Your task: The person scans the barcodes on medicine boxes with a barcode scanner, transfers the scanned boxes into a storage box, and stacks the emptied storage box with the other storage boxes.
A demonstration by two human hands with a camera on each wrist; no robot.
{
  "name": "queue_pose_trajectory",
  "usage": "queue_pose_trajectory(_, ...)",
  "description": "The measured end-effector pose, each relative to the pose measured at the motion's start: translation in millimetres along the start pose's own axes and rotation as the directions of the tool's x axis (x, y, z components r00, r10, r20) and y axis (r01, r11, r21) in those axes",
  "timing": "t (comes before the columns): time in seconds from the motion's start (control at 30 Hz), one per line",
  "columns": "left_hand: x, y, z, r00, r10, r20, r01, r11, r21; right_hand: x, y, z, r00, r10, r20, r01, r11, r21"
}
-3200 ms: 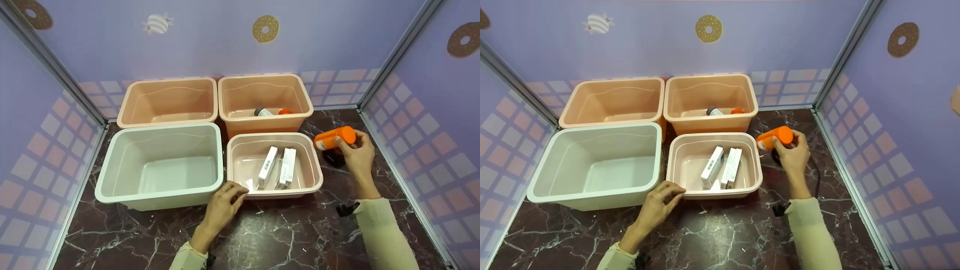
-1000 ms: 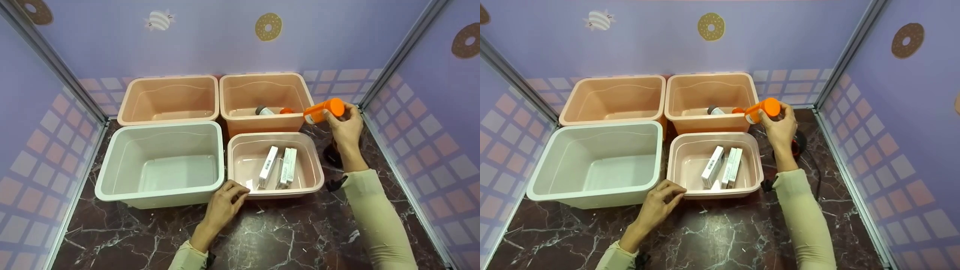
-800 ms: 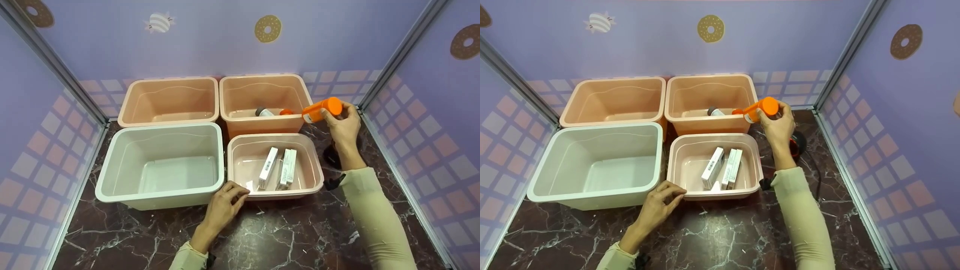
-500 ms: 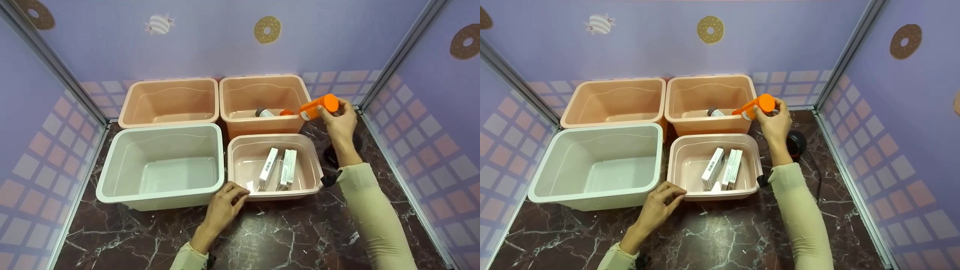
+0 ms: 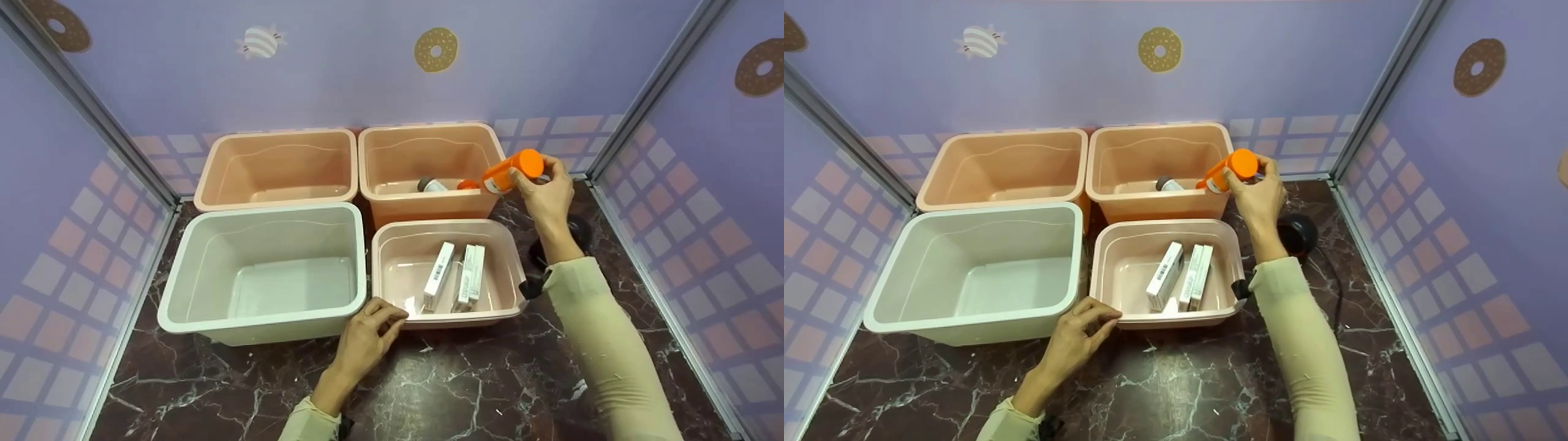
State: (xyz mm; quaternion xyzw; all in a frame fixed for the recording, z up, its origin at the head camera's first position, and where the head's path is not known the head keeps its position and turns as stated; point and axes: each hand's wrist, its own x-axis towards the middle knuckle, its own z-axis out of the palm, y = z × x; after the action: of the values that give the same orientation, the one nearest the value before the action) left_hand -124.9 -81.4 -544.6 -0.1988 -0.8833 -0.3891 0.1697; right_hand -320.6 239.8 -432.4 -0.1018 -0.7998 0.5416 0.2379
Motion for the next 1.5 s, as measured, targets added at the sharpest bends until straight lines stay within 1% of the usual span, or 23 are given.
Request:
queue_pose_trajectory(0.23, -1.0, -0.3, 0.3, 1.000, -0.003, -0.001, 0.003, 1.000, -0.003, 2.3, 1.0, 8.2, 1.000, -0.005, -0.003, 0.005, 0.999, -0.042)
queue_pose_trajectory(0.57, -2.1, -0.1, 0.9, 1.000, -0.001, -0.005, 0.001, 1.000, -0.025, 6.4, -0.8, 16.0, 1.000, 0.010, 0.028, -0.008, 0.998, -0.068)
queue_pose_trajectory(0.8, -2.1, -0.8, 1.0, 1.000, 0.009, -0.006, -0.009, 1.000, -0.001, 11.6, -1.8, 20.3, 0.999, 0.026, 0.034, -0.024, 0.999, -0.041)
queue_pose_trajectory(0.97, -1.7, -1.1, 0.7, 1.000, 0.002, 0.001, -0.002, 1.000, -0.011, 13.6, -2.5, 24.6, 0.999, 0.011, 0.042, -0.009, 0.999, -0.039)
queue_pose_trajectory(1.07, -1.4, -0.9, 0.4, 1.000, -0.004, 0.006, 0.004, 1.000, -0.015, 14.3, -2.8, 28.0, 0.999, 0.000, 0.044, 0.002, 0.999, -0.051)
queue_pose_trajectory(1.2, -0.6, -0.8, -0.1, 1.000, -0.003, 0.005, 0.003, 1.000, -0.014, 15.6, -2.5, 32.4, 0.999, 0.006, 0.048, -0.003, 0.997, -0.079)
queue_pose_trajectory(1.33, -0.4, -0.9, -0.1, 1.000, 0.001, -0.001, -0.001, 1.000, -0.009, 16.8, -0.6, 37.1, 0.998, 0.007, 0.065, -0.002, 0.996, -0.084)
queue_pose_trajectory(1.5, -1.3, -0.4, 0.2, 1.000, -0.002, -0.002, 0.002, 1.000, -0.021, 16.4, 3.5, 42.0, 0.996, 0.004, 0.092, 0.008, 0.992, -0.124)
